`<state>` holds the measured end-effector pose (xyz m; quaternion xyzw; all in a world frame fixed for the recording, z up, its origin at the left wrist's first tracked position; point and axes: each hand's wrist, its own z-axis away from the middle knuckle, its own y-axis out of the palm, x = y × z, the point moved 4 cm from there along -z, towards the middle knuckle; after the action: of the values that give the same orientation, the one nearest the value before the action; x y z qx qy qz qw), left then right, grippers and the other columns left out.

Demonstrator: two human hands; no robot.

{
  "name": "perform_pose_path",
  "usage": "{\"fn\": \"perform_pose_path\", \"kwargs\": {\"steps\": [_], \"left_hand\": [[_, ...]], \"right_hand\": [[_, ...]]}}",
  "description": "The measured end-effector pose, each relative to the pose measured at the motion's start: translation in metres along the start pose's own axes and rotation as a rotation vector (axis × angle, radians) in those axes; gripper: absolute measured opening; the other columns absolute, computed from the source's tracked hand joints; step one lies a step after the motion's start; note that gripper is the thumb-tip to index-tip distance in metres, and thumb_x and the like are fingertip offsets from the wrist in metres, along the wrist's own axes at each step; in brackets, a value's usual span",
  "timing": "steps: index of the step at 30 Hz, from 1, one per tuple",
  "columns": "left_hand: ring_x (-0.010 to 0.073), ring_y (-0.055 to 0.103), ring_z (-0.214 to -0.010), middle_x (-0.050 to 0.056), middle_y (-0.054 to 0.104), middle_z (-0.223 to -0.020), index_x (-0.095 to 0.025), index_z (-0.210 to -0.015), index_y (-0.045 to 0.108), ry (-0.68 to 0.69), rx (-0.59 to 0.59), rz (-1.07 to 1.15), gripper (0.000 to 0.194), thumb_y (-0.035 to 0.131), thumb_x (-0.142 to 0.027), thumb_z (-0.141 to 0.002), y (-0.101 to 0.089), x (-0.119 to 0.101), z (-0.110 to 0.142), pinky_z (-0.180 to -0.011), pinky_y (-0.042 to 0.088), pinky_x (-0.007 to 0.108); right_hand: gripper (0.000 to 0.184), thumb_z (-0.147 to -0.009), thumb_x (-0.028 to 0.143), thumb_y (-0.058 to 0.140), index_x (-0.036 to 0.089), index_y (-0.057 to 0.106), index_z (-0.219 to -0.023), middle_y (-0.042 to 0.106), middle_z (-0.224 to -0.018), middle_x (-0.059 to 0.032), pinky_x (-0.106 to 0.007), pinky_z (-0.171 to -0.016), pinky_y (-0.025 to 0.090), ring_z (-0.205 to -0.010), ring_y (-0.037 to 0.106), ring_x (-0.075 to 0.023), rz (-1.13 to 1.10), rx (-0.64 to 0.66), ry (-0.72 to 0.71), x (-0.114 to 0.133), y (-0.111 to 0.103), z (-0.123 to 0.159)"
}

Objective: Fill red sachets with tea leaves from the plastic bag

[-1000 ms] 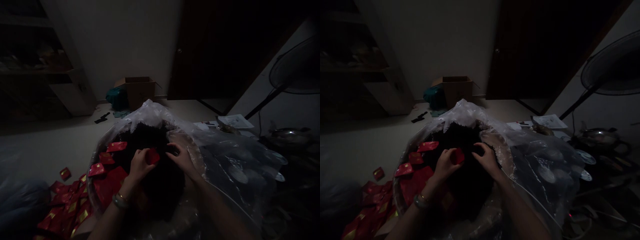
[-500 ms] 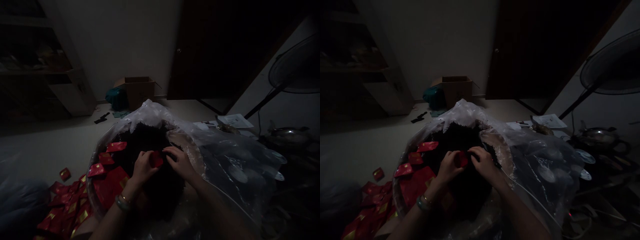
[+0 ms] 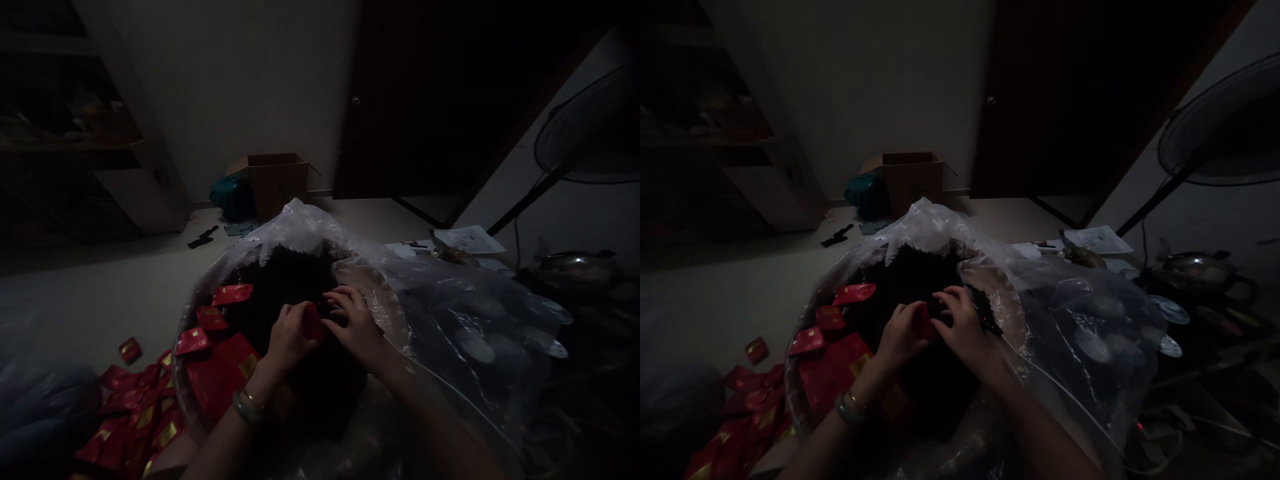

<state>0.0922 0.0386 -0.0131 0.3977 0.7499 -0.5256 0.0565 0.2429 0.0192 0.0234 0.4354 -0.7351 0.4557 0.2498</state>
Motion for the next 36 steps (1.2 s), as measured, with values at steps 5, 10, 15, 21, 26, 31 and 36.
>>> {"fn": "perform_pose_path", "kwargs": {"steps": [5,10,15,21,26,31,36], "left_hand": [[0.0233,0.055,-0.089,0.006,0.064,-0.103,-0.021,-0.114,0.053,-0.037,-0.024,0.041,0.057,0.072,-0.014,-0.061,0.0,0.003,0.001,-0.078,0.052,0.038],[0.0237,0.056,-0.089,0.008,0.063,-0.103,-0.019,-0.117,0.049,-0.055,-0.103,0.07,0.059,0.07,-0.013,-0.063,0.0,0.009,0.001,-0.077,0.052,0.038],[0.0253,0.057,-0.095,0.009,0.06,-0.108,-0.019,-0.122,0.046,-0.057,-0.197,0.109,0.066,0.076,-0.022,-0.062,-0.003,0.011,0.002,-0.08,0.051,0.039],[0.0239,0.057,-0.096,0.009,0.06,-0.108,-0.019,-0.124,0.046,-0.077,-0.131,0.221,0.069,0.076,-0.023,-0.062,-0.001,0.011,0.001,-0.083,0.05,0.039],[0.0211,0.06,-0.088,0.006,0.067,-0.097,-0.021,-0.106,0.062,-0.098,0.005,0.271,0.039,0.072,-0.023,-0.068,-0.007,0.018,-0.005,-0.078,0.05,0.035],[0.0184,0.061,-0.077,0.002,0.068,-0.081,-0.023,-0.092,0.069,-0.132,0.176,0.238,0.021,0.069,-0.023,-0.071,-0.016,0.025,-0.01,-0.068,0.049,0.029],[0.0148,0.06,-0.068,-0.001,0.066,-0.073,-0.019,-0.081,0.068,-0.176,0.261,0.308,0.012,0.067,-0.029,-0.073,-0.017,0.02,-0.01,-0.061,0.047,0.024]], "right_hand": [[0.043,-0.085,0.012,0.051,0.026,0.054,-0.126,0.064,-0.11,-0.0079,-0.048,-0.099,0.045,-0.102,0.061,-0.0228,0.169,0.129,-0.125,0.013,0.01,0.004],[0.052,-0.087,0.024,0.055,0.022,0.043,-0.138,0.061,-0.124,-0.0127,-0.06,-0.107,0.028,-0.126,0.045,-0.0308,0.285,0.254,-0.227,0.019,0.017,0.009],[0.047,-0.083,0.029,0.063,0.025,0.052,-0.128,0.061,-0.119,-0.0105,-0.05,-0.101,0.042,-0.12,0.05,-0.0289,0.189,0.116,-0.24,0.023,0.003,0.004],[0.026,-0.085,0.02,0.056,0.025,0.061,-0.11,0.062,-0.105,-0.0074,-0.035,-0.079,0.055,-0.09,0.063,-0.0204,0.151,0.163,-0.072,0.004,0.007,-0.001],[0.026,-0.085,0.014,0.052,0.024,0.062,-0.106,0.065,-0.1,-0.0064,-0.033,-0.077,0.054,-0.091,0.063,-0.0198,0.111,0.157,-0.073,-0.009,0.007,-0.005],[0.021,-0.083,0.014,0.054,0.023,0.063,-0.099,0.066,-0.094,-0.0039,-0.032,-0.077,0.053,-0.087,0.063,-0.0182,0.077,0.207,-0.098,-0.008,0.008,-0.005],[0.016,-0.087,0.016,0.051,0.023,0.065,-0.089,0.066,-0.088,-0.0045,-0.031,-0.077,0.053,-0.084,0.064,-0.0184,0.074,0.173,-0.227,-0.001,0.006,-0.005]]}}
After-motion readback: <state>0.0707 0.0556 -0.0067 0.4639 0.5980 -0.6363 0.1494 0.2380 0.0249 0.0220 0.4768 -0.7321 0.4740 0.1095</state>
